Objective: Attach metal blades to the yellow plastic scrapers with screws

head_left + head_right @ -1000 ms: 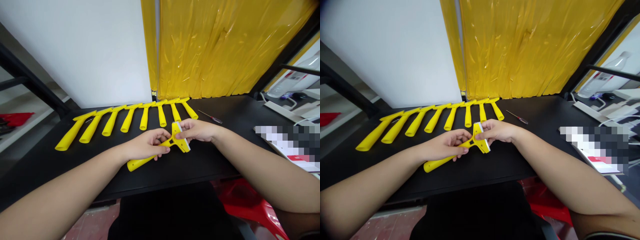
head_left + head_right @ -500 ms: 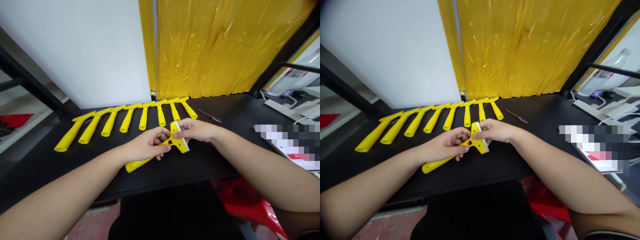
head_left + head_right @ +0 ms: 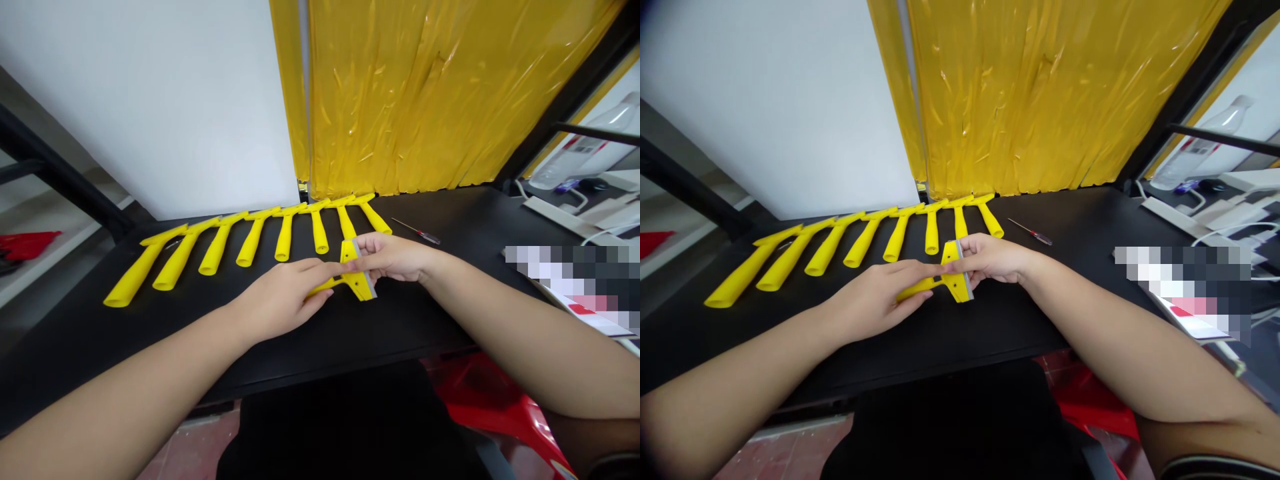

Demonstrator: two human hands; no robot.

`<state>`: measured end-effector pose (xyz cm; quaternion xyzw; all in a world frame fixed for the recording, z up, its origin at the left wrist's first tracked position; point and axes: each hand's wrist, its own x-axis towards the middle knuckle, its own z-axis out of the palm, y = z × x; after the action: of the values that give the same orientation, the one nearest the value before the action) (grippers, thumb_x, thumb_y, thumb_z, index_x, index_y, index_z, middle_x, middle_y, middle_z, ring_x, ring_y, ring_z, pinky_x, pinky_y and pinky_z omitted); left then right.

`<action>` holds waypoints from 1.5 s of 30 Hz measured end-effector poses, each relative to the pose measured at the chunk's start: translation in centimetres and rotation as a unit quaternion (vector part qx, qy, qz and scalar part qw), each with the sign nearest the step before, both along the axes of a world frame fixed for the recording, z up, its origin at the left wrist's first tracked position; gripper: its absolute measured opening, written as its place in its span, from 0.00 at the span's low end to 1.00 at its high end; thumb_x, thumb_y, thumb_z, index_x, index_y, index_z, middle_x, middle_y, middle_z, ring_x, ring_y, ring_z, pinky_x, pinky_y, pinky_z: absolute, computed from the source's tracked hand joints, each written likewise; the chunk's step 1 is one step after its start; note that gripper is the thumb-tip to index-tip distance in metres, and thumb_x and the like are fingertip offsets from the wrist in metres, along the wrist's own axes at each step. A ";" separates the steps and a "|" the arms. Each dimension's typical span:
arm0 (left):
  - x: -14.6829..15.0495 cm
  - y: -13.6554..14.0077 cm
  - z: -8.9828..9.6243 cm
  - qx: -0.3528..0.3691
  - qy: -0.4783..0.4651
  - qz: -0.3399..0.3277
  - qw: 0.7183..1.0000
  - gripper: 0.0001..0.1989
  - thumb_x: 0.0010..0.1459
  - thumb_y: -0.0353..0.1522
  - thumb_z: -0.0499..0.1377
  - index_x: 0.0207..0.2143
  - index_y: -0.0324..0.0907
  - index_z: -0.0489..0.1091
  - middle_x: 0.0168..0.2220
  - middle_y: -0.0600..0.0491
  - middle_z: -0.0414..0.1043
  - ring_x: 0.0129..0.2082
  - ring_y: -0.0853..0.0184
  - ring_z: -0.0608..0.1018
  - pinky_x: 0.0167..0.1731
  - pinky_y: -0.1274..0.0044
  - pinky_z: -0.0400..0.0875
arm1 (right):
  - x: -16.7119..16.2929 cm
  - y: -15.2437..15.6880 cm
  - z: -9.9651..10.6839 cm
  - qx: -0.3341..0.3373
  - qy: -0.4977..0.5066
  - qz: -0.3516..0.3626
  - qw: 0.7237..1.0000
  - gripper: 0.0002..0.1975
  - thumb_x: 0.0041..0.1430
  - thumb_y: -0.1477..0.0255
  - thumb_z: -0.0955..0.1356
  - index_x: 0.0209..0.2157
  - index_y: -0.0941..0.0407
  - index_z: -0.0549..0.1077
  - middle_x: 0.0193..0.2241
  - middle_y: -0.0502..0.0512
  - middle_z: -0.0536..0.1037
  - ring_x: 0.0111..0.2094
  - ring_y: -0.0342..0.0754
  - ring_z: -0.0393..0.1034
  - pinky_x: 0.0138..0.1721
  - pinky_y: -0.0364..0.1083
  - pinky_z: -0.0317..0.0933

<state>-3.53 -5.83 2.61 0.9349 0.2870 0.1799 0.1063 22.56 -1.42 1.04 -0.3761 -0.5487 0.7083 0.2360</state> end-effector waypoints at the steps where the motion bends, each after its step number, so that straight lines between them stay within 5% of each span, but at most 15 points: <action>1: 0.0 0.0 -0.1 -0.001 -0.001 -0.001 1.000 0.19 0.73 0.32 0.56 0.63 0.46 0.70 0.51 0.48 0.80 0.46 0.61 0.84 0.45 0.71 0.79 | 0.0 0.0 0.0 -0.001 -0.001 -0.006 1.000 0.21 0.44 0.68 0.85 0.36 0.58 0.77 0.27 0.49 0.83 0.25 0.42 0.78 0.24 0.38 0.74; 16: 0.1 0.1 -0.2 -0.020 -0.015 -0.027 0.999 0.19 0.73 0.30 0.54 0.62 0.45 0.73 0.51 0.48 0.79 0.47 0.63 0.83 0.47 0.73 0.79 | 1.3 0.5 1.3 0.012 -0.032 -0.030 0.999 0.21 0.63 0.53 0.76 0.36 0.57 0.74 0.27 0.56 0.83 0.24 0.46 0.79 0.27 0.42 0.77; 20: 0.1 0.2 -0.2 -0.020 0.000 -0.030 0.999 0.19 0.73 0.30 0.54 0.62 0.46 0.74 0.51 0.48 0.77 0.45 0.64 0.82 0.44 0.74 0.78 | 3.5 1.3 2.2 0.092 -0.101 -0.097 0.986 0.15 0.64 0.59 0.76 0.39 0.56 0.74 0.29 0.55 0.83 0.26 0.46 0.79 0.30 0.44 0.78; 24: 0.0 0.2 -0.1 -0.009 0.014 -0.026 1.000 0.19 0.73 0.31 0.53 0.60 0.48 0.75 0.55 0.47 0.74 0.38 0.67 0.81 0.40 0.75 0.78 | 7.0 2.4 2.9 0.223 -0.281 -0.155 0.921 0.10 0.60 0.67 0.77 0.36 0.56 0.76 0.30 0.56 0.82 0.27 0.47 0.78 0.32 0.47 0.77; 28: -0.2 0.2 -0.2 0.008 0.018 -0.029 0.999 0.18 0.72 0.30 0.54 0.60 0.48 0.74 0.62 0.46 0.70 0.38 0.68 0.82 0.42 0.74 0.80 | 9.2 2.9 2.9 0.218 -0.391 -0.051 0.893 0.09 0.55 0.68 0.76 0.37 0.56 0.80 0.30 0.54 0.82 0.29 0.48 0.77 0.32 0.47 0.74; 34: -0.2 0.2 -0.5 0.032 -0.005 -0.043 0.999 0.19 0.72 0.28 0.54 0.60 0.48 0.74 0.67 0.47 0.68 0.53 0.61 0.83 0.50 0.71 0.81 | 8.9 2.8 2.6 0.264 -0.438 0.063 0.857 0.10 0.52 0.66 0.75 0.37 0.54 0.82 0.31 0.52 0.83 0.32 0.49 0.75 0.33 0.46 0.65; 45: 0.0 0.1 -0.5 0.058 -0.027 -0.061 0.996 0.18 0.73 0.27 0.54 0.61 0.44 0.73 0.66 0.49 0.73 0.61 0.61 0.80 0.63 0.66 0.76 | 7.9 2.3 2.8 0.284 -0.486 0.086 0.822 0.06 0.52 0.67 0.75 0.32 0.53 0.81 0.24 0.48 0.74 0.26 0.46 0.66 0.29 0.46 0.55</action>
<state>-3.51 -5.73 2.10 0.9502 0.2151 0.2145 0.0702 30.50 0.89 3.88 -0.5394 -0.7990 0.2642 -0.0271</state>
